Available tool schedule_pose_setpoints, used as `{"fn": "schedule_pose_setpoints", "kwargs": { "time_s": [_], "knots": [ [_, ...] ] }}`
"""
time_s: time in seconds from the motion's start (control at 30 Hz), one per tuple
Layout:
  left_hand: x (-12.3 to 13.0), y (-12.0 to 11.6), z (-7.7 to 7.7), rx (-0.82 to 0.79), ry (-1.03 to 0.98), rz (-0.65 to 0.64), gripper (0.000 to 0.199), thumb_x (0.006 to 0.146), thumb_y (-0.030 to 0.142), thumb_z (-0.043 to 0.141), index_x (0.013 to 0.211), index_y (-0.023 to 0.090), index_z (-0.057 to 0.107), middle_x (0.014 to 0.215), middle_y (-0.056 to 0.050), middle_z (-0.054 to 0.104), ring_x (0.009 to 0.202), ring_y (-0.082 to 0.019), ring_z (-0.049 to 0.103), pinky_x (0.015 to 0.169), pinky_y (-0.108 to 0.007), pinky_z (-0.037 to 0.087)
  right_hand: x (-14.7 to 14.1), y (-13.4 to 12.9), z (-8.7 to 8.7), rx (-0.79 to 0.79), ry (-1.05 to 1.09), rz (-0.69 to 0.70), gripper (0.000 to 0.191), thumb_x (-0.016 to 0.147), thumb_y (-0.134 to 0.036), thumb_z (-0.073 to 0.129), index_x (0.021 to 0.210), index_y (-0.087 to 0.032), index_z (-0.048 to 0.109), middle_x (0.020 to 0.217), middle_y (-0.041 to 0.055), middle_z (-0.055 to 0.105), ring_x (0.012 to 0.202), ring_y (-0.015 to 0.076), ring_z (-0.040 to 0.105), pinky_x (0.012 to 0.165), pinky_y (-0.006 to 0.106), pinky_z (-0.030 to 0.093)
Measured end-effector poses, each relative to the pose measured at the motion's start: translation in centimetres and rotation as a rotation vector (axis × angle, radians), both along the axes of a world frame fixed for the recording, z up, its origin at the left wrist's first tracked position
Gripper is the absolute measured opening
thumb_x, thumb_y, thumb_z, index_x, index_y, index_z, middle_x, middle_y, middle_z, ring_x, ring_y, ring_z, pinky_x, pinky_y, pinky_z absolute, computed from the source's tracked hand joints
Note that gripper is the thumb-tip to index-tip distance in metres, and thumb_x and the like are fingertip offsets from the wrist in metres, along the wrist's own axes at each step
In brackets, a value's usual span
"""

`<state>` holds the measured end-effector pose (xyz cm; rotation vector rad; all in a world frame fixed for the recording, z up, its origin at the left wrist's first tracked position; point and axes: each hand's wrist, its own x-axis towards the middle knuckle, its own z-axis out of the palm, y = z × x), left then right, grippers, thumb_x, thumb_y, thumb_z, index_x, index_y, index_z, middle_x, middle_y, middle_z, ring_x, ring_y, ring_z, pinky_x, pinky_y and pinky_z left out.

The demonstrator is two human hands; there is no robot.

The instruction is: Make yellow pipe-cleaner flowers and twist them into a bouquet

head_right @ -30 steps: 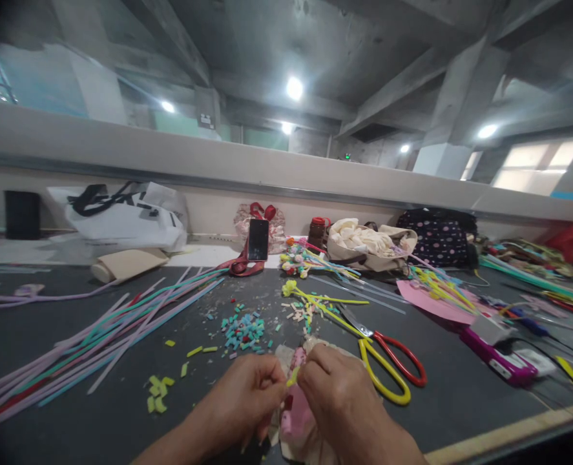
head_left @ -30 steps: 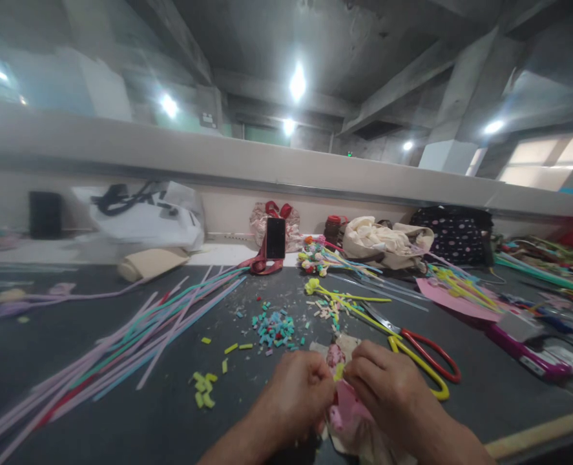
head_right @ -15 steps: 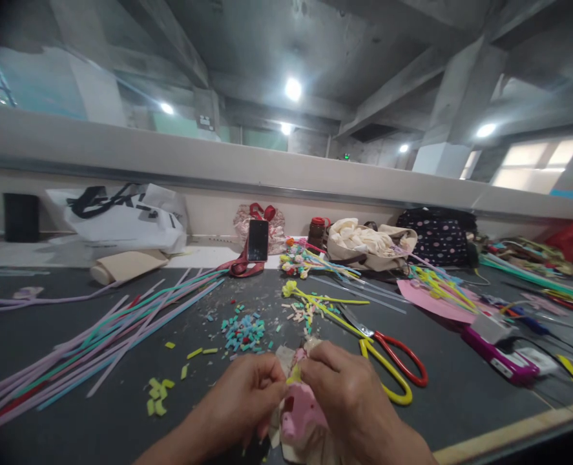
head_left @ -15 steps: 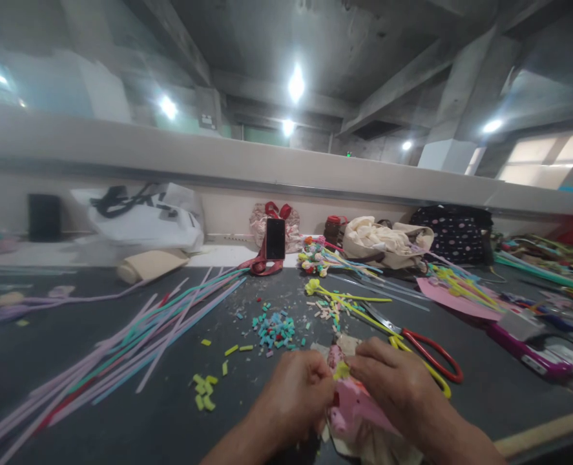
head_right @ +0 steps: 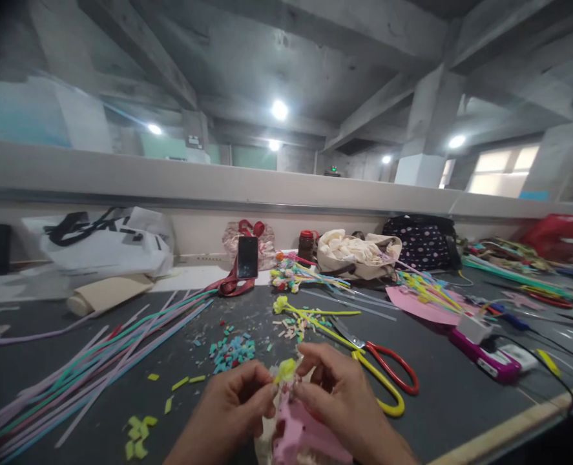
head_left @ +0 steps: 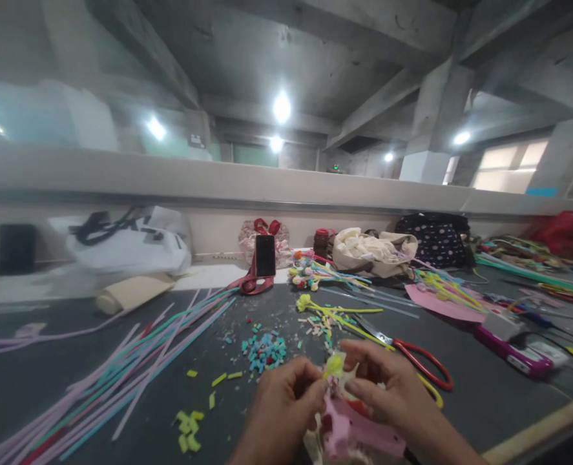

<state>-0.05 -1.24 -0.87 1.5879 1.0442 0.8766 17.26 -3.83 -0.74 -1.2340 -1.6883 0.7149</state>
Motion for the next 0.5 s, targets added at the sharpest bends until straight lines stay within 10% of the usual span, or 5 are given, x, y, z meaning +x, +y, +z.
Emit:
{"fn": "schedule_pose_setpoints", "kwargs": {
  "time_s": [0.27,0.5],
  "knots": [
    [0.2,-0.1,0.1,-0.018,-0.024,0.030,0.016,0.067,0.029,0.052,0.056,0.017,0.053,0.045,0.004,0.054,0.037,-0.007,0.042,0.039,-0.018,0.032,-0.8,-0.5,0.4,0.069,-0.087,-0.092,0.008,0.069,-0.018,0.061,0.077,-0.016,0.061,0.061,-0.0035,0.054,0.053,0.0099,0.048,0.048,0.020,0.036],
    [0.1,0.2,0.1,0.000,-0.003,0.087,0.020,0.064,0.033,0.054,0.055,0.016,0.054,0.047,0.002,0.055,0.041,-0.010,0.048,0.039,-0.018,0.034,-2.2,0.1,-0.6,-0.250,0.414,-0.062,0.013,0.065,-0.026,0.063,0.062,-0.014,0.058,0.050,-0.0051,0.051,0.040,0.0065,0.043,0.039,0.018,0.033]
  ]
}}
